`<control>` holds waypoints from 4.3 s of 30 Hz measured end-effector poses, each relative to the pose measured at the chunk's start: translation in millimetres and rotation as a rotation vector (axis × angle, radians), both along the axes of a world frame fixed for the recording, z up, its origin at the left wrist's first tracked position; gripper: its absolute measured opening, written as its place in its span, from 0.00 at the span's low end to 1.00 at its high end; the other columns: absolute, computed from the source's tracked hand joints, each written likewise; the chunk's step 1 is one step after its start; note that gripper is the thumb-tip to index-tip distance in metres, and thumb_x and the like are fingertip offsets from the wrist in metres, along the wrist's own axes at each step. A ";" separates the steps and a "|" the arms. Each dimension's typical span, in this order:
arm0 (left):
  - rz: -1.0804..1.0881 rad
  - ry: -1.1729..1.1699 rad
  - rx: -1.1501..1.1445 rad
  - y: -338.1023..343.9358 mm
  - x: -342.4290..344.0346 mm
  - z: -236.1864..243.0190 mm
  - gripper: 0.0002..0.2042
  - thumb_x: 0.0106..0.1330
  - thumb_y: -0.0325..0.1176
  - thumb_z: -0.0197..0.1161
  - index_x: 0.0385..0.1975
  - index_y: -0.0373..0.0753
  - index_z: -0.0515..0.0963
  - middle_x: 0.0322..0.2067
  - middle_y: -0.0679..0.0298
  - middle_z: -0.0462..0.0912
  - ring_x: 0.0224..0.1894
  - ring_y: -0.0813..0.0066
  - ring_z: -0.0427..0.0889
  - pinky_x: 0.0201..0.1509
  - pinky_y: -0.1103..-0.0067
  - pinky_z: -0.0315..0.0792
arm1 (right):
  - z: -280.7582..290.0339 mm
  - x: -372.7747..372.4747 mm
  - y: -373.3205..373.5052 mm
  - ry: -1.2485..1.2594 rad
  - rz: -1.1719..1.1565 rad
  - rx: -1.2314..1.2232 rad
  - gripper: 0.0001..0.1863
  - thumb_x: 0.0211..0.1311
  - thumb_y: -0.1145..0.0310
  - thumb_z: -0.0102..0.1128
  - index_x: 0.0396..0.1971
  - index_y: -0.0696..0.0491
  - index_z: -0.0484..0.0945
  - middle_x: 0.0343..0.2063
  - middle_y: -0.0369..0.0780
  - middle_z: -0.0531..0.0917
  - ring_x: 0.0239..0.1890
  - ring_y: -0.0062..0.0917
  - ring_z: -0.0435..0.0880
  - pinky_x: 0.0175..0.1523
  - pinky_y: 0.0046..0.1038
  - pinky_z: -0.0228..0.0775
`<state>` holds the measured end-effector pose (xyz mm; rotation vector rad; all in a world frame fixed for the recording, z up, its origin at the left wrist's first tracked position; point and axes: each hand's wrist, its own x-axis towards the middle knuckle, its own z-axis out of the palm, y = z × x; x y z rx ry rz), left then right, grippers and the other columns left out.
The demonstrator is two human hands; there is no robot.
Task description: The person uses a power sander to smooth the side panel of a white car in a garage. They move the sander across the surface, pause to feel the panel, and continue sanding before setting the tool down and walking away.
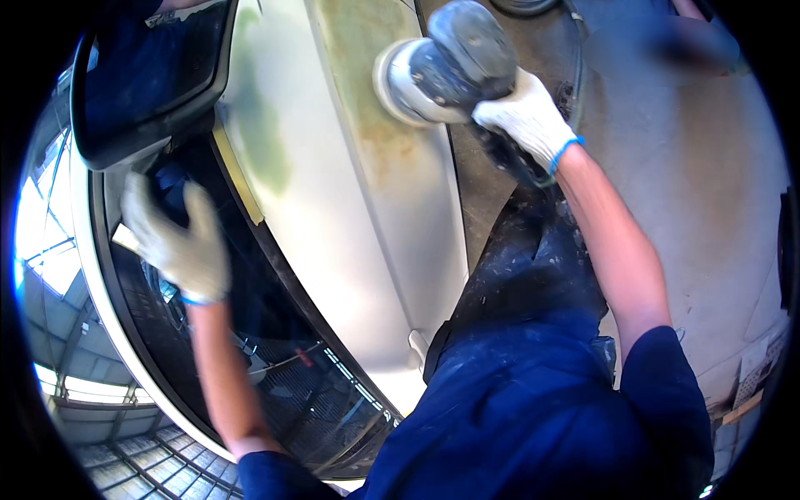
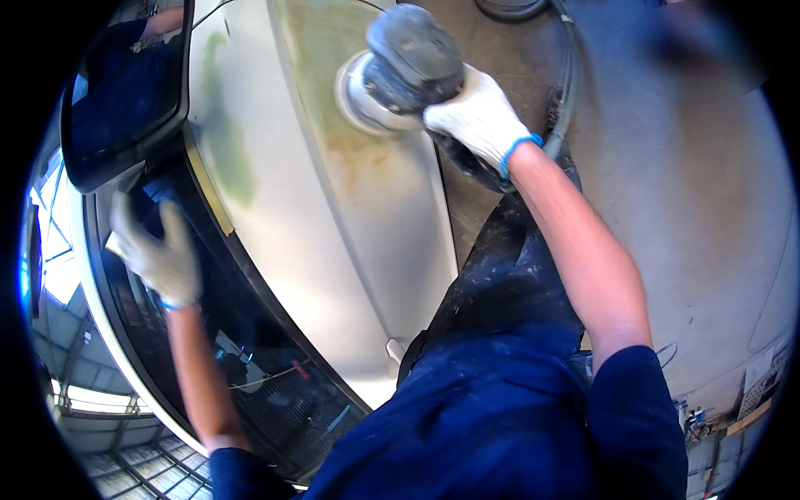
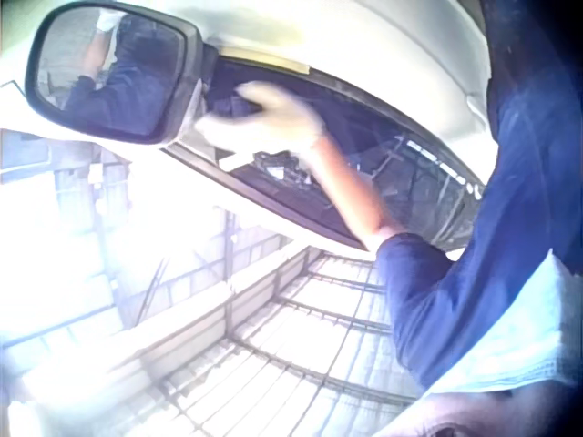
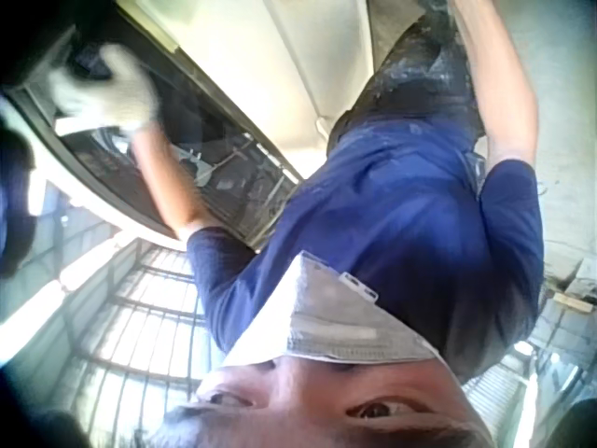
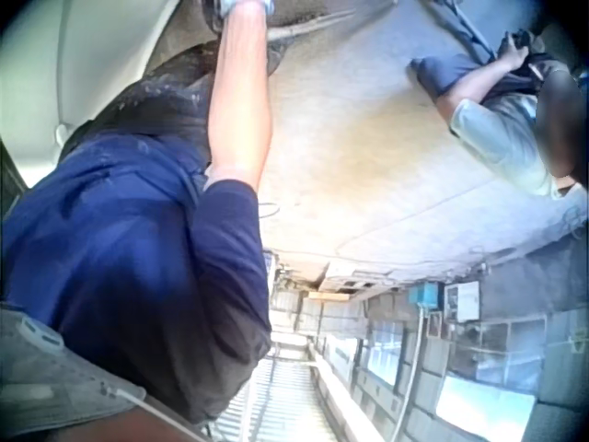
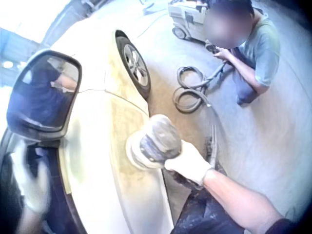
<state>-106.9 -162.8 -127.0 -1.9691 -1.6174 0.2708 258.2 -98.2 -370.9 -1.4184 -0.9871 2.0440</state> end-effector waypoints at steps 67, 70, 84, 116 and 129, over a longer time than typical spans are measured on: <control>0.267 -0.259 -0.530 -172.7 61.3 -47.8 0.29 0.56 0.38 0.72 0.62 0.49 0.82 0.66 0.64 0.78 0.70 0.52 0.70 0.76 0.55 0.61 | 99.2 -91.7 6.7 -0.019 0.315 0.562 0.28 0.58 0.71 0.71 0.61 0.56 0.78 0.50 0.51 0.88 0.54 0.45 0.88 0.61 0.36 0.79; 0.242 -0.287 -0.512 -175.9 58.5 -47.8 0.28 0.56 0.38 0.71 0.62 0.51 0.82 0.64 0.65 0.79 0.69 0.55 0.72 0.76 0.54 0.61 | 97.1 -87.6 -2.0 0.054 0.292 0.552 0.29 0.59 0.73 0.70 0.62 0.56 0.77 0.50 0.50 0.89 0.55 0.43 0.89 0.61 0.35 0.80; 0.227 -0.359 -0.557 -171.0 58.3 -45.0 0.26 0.53 0.37 0.72 0.57 0.50 0.84 0.63 0.64 0.81 0.67 0.54 0.74 0.76 0.52 0.57 | 100.2 -87.7 -5.4 -0.003 0.286 0.638 0.29 0.57 0.74 0.70 0.60 0.58 0.74 0.42 0.55 0.88 0.49 0.51 0.88 0.54 0.40 0.82; 0.188 -0.380 -0.446 -170.5 69.0 -49.6 0.21 0.55 0.29 0.72 0.51 0.47 0.82 0.56 0.62 0.82 0.64 0.51 0.78 0.75 0.51 0.62 | 64.5 -94.6 75.0 0.089 0.242 0.743 0.20 0.59 0.59 0.71 0.46 0.57 0.83 0.40 0.54 0.88 0.48 0.53 0.87 0.53 0.45 0.81; 0.187 0.105 -0.418 57.4 86.4 -105.0 0.42 0.70 0.58 0.63 0.76 0.34 0.65 0.76 0.49 0.67 0.78 0.45 0.63 0.81 0.51 0.53 | -77.7 25.1 77.4 -0.140 0.169 0.024 0.21 0.52 0.66 0.71 0.47 0.57 0.84 0.30 0.40 0.89 0.29 0.23 0.86 0.39 0.30 0.82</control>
